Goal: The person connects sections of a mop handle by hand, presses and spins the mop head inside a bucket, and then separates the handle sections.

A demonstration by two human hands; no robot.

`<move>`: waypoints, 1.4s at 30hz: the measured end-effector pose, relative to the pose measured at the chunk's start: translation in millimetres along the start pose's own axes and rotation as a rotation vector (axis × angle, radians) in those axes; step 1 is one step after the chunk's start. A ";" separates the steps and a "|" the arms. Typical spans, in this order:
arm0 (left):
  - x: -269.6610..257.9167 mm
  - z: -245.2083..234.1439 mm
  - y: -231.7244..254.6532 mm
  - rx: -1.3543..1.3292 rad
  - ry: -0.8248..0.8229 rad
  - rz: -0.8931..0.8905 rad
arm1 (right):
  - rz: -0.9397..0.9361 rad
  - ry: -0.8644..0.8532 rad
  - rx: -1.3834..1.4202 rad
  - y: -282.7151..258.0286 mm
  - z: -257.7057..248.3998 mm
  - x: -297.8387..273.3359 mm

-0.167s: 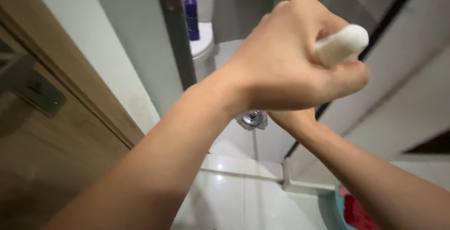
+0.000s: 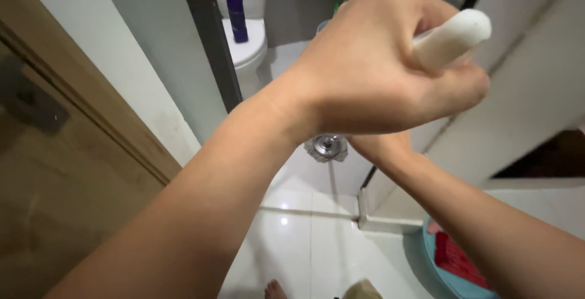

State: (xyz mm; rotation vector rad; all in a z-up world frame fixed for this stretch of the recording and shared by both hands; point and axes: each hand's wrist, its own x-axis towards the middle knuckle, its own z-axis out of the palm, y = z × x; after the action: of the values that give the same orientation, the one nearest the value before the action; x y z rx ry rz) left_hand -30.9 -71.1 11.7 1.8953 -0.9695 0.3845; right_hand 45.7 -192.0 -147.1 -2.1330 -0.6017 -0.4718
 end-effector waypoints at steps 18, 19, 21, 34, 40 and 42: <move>-40.7 82.9 82.4 -0.119 -0.045 -0.070 | -0.078 -0.228 0.940 -32.6 -85.8 -93.3; -43.8 82.4 84.6 -0.108 -0.051 -0.108 | -0.035 -0.284 1.210 -28.8 -80.9 -95.5; -52.2 78.1 89.2 -0.082 -0.065 -0.125 | -0.032 -0.292 1.432 -25.8 -65.0 -100.0; -170.5 -45.4 86.3 -0.131 -0.062 -0.092 | 0.337 -0.004 -0.077 -142.2 29.9 -125.4; -220.6 -83.4 90.5 -0.058 -0.033 -0.106 | 0.366 -0.136 -0.075 -166.7 80.7 -132.4; -225.8 -94.1 90.6 -0.060 -0.027 -0.099 | 0.326 -0.126 -0.031 -179.5 88.6 -128.4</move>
State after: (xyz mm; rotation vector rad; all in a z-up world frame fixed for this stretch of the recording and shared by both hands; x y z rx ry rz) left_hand -231.6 91.6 -24.6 1.8899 -0.8915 0.2696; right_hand -150.6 -57.8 -151.5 -2.2479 -0.3068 -0.1680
